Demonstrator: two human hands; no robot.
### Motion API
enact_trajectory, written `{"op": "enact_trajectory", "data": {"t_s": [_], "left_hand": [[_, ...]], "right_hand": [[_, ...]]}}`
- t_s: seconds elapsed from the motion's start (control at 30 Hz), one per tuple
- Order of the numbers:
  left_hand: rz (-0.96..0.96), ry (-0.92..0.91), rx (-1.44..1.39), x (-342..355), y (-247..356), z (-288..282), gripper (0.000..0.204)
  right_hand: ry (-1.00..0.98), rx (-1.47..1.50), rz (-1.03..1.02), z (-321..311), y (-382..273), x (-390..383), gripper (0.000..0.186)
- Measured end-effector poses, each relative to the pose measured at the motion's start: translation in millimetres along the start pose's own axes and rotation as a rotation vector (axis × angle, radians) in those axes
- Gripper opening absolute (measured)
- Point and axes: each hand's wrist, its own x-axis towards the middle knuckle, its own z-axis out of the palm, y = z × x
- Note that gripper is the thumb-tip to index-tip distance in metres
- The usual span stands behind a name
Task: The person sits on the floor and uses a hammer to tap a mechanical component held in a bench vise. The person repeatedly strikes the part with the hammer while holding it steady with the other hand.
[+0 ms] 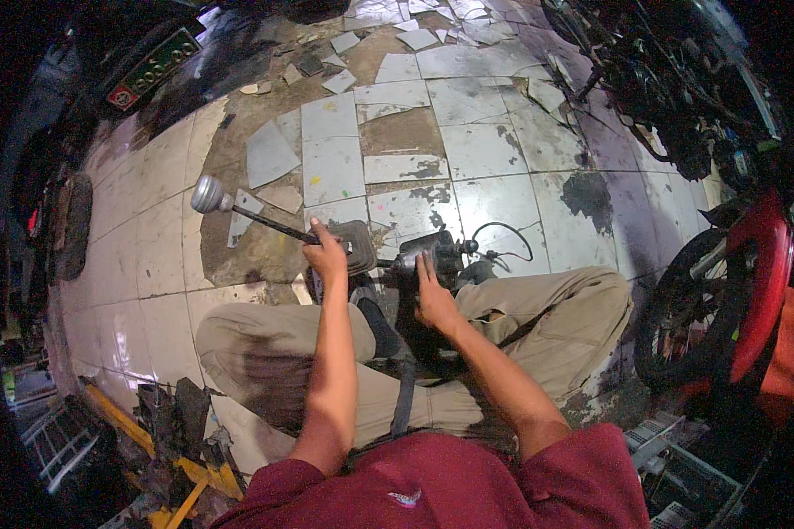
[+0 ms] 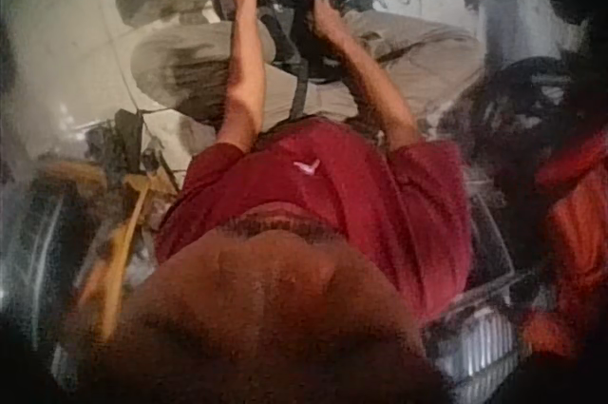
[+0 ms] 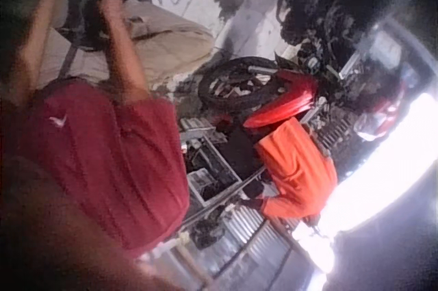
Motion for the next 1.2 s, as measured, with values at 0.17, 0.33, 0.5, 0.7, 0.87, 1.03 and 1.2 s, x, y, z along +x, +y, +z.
{"op": "enact_trajectory", "data": {"t_s": [0.17, 0.33, 0.5, 0.7, 0.87, 1.03, 1.2], "left_hand": [[0.007, -0.023, 0.005, -2.4, 0.1, 4.2, 0.056], [0.054, -0.004, 0.030, -2.1, 1.8, -2.2, 0.057], [0.022, -0.016, -0.011, -3.9, 0.5, 2.6, 0.060], [0.047, -0.009, 0.035, -1.6, -0.1, -1.9, 0.057], [0.001, -0.025, 0.049, -4.2, 6.0, -5.0, 0.056], [-0.006, -0.003, 0.025, -3.7, 8.6, -1.6, 0.055], [0.005, -0.022, -0.017, -1.1, -0.8, -0.7, 0.055]], "right_hand": [[0.116, -0.104, -0.048, 15.4, 11.6, 40.6, 0.112], [0.030, -0.105, 0.037, 11.5, -11.4, 9.1, 0.113], [0.141, -0.122, 0.015, 24.1, 6.5, 40.4, 0.107], [0.214, -0.026, 0.003, 41.4, -5.7, 30.0, 0.085], [0.166, -0.035, 0.029, 39.3, -10.9, 39.1, 0.079], [0.085, -0.106, 0.132, 20.4, -36.9, 32.0, 0.073], [0.115, -0.148, 0.031, 34.8, -8.2, 50.6, 0.070]]}}
